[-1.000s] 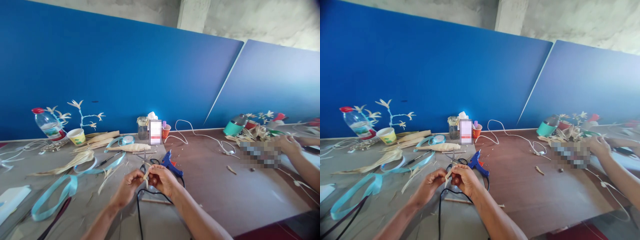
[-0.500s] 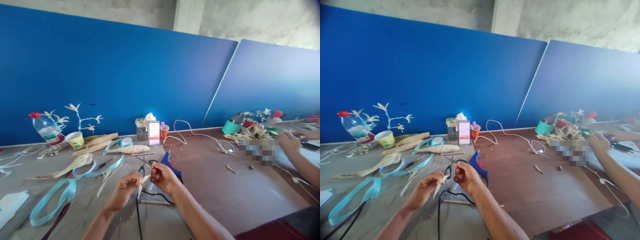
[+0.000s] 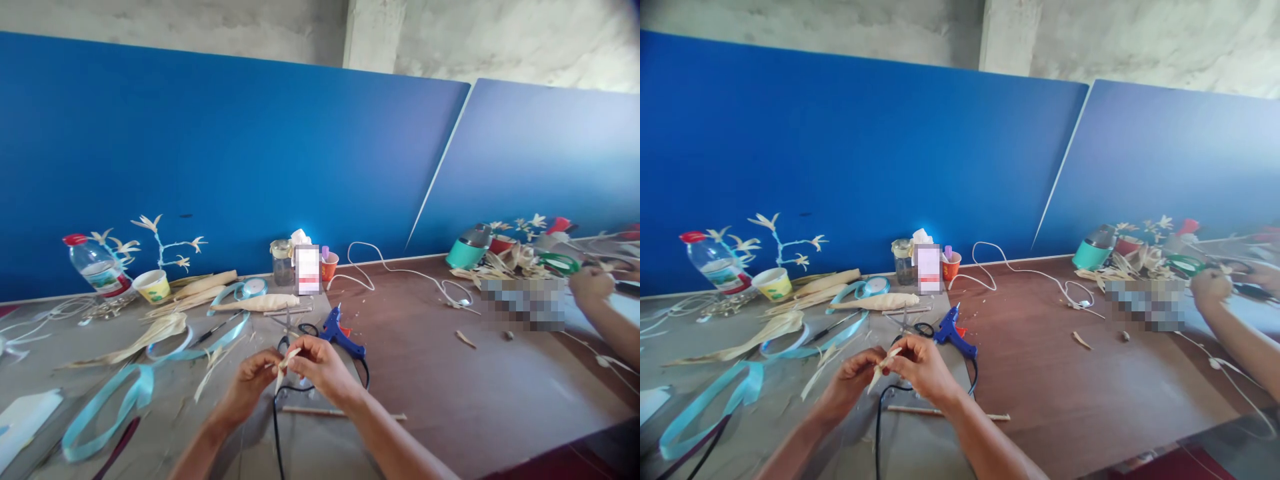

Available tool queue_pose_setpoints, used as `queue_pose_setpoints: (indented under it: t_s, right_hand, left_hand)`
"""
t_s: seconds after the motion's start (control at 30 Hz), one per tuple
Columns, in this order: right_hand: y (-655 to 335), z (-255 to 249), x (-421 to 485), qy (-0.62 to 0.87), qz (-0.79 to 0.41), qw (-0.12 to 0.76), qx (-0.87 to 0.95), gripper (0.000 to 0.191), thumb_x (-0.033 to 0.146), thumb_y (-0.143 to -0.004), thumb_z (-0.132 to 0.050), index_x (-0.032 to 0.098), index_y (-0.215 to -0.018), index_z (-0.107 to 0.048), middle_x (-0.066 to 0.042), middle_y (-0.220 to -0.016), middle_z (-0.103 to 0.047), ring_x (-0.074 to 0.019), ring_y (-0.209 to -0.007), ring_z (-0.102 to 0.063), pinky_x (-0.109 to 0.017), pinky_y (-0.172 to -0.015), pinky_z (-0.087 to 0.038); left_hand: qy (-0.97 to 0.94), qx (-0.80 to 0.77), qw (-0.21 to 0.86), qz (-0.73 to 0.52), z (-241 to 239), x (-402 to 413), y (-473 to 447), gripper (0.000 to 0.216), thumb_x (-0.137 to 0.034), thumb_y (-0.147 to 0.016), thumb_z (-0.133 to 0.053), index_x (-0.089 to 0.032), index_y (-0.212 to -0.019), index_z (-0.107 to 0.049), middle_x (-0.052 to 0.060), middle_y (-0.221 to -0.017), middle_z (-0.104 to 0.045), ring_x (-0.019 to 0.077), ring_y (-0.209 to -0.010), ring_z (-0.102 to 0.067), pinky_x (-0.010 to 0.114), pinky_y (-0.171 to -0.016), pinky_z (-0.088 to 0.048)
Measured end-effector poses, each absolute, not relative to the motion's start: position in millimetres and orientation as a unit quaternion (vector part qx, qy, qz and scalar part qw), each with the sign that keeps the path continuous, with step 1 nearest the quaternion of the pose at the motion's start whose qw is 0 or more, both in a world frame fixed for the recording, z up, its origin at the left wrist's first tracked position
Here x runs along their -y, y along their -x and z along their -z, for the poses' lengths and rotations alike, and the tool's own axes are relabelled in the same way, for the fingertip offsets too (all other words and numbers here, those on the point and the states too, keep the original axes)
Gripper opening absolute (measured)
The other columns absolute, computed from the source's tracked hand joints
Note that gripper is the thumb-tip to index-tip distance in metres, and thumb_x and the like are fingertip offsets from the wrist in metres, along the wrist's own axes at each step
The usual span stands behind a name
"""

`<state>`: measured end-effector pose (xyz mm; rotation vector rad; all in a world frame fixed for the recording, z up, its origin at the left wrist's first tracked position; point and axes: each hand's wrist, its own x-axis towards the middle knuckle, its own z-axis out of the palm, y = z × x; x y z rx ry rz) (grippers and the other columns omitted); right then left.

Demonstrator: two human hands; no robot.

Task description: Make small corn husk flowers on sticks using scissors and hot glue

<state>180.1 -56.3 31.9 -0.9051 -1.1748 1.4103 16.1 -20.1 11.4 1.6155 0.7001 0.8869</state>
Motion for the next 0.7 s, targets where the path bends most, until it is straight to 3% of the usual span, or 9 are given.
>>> queue_pose_setpoints:
  t_s: [0.1, 0.3, 0.5, 0.7]
  right_hand:
    - [-177.6, -29.9, 54.0, 0.395, -0.569, 0.526, 0.494, 0.016, 0.03, -0.069, -0.062, 0.015, -0.063, -0.057, 0.003, -0.054, -0.055, -0.0065, -0.046, -0.04, -0.02, -0.046, -0.028]
    - [-173.7, -26.2, 48.4, 0.435, -0.559, 0.57, 0.417, 0.013, 0.024, -0.066, -0.058, 0.016, -0.058, -0.052, 0.007, -0.046, -0.044, -0.0054, -0.042, -0.033, -0.02, -0.043, -0.023]
    - [-170.5, -23.1, 45.6, 0.449, -0.549, 0.591, 0.384, 0.018, 0.028, -0.064, -0.06, 0.016, -0.056, -0.049, 0.008, -0.044, -0.04, -0.005, -0.042, -0.031, -0.02, -0.044, -0.022]
    - [-168.3, -19.0, 45.2, 0.462, -0.53, 0.588, 0.4, 0.017, 0.028, -0.066, -0.059, 0.017, -0.056, -0.049, 0.007, -0.044, -0.039, -0.0053, -0.042, -0.03, -0.02, -0.043, -0.021]
  left_hand:
    - [-0.687, -0.293, 0.56, -0.359, -8.6, 19.8, -16.0, 0.022, -0.037, -0.079, -0.051, -0.019, -0.069, -0.06, 0.003, -0.07, -0.058, 0.0164, -0.071, -0.054, 0.028, -0.069, -0.043]
    - [-0.676, -0.327, 0.527, -0.398, -1.1, 21.3, -19.9, 0.025, -0.034, -0.072, -0.059, -0.018, -0.091, -0.056, 0.004, -0.078, -0.06, 0.0177, -0.075, -0.056, 0.031, -0.07, -0.045]
    - [-0.69, -0.411, 0.43, -0.413, 0.7, 23.8, -27.3, 0.014, -0.025, -0.07, -0.059, -0.017, -0.08, -0.054, 0.002, -0.073, -0.058, 0.0165, -0.073, -0.055, 0.029, -0.07, -0.045]
    - [-0.721, -0.449, 0.332, -0.41, 3.1, 24.5, -29.5, 0.012, -0.028, -0.07, -0.059, -0.019, -0.075, -0.053, -0.001, -0.067, -0.055, 0.0153, -0.066, -0.053, 0.027, -0.064, -0.043]
